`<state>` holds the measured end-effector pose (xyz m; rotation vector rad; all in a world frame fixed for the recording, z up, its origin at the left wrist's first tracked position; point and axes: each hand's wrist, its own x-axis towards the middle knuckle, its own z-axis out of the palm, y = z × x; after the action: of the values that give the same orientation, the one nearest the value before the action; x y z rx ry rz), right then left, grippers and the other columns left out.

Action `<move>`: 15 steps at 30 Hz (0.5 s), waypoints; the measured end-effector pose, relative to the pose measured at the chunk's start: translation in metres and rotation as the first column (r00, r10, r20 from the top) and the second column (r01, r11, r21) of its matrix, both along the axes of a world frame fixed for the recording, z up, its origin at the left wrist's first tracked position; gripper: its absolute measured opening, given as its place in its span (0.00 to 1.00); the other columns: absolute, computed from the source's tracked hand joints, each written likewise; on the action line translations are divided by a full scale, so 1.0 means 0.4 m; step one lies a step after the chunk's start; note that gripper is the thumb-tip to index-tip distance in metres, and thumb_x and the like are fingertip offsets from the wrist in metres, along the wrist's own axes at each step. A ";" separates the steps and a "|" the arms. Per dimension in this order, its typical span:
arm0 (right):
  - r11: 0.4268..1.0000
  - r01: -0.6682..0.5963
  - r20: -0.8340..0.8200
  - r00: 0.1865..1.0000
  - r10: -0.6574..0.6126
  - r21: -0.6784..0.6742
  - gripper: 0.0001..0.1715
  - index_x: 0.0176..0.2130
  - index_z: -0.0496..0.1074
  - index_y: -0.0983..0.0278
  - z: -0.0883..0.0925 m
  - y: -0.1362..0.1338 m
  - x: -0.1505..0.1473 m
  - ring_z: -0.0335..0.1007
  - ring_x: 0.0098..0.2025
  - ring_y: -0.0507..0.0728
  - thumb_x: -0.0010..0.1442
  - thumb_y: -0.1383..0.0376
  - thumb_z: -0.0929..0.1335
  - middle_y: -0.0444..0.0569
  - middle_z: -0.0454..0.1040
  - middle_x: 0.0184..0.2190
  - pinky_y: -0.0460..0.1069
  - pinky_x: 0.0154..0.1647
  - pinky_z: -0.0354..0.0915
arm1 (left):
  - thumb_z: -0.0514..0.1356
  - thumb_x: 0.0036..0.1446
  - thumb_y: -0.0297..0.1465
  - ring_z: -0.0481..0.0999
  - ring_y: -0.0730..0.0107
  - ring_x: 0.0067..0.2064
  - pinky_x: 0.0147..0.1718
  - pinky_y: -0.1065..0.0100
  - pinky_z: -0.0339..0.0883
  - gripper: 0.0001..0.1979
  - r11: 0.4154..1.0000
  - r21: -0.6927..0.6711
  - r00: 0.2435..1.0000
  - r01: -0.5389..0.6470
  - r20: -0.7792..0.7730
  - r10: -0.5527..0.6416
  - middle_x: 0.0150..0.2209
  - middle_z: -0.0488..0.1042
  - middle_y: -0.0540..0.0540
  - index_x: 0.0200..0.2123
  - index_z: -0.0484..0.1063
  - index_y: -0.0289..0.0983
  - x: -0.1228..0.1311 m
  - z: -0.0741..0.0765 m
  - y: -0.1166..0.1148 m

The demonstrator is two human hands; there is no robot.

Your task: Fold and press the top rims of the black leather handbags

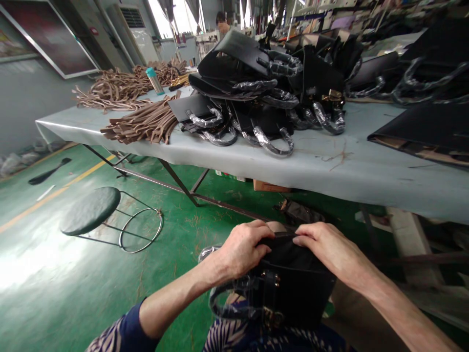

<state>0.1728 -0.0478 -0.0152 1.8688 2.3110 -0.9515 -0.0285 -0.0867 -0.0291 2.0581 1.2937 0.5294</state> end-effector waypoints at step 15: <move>0.999 -0.015 -0.054 0.998 0.016 0.030 0.09 0.27 0.72 0.55 0.025 -0.016 -0.012 0.69 0.36 0.54 0.55 0.62 0.63 0.40 0.75 0.28 0.47 0.33 0.56 | 0.52 0.49 0.24 0.65 0.74 0.29 0.28 0.74 0.56 0.05 0.996 0.003 0.990 -0.087 -0.110 0.086 0.25 0.68 0.50 0.25 0.67 0.35 0.045 -0.004 0.027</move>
<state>0.1681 -0.0541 -0.0052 1.8556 2.3799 -0.9841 -0.0106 -0.0760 -0.0309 2.0617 1.4527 0.4575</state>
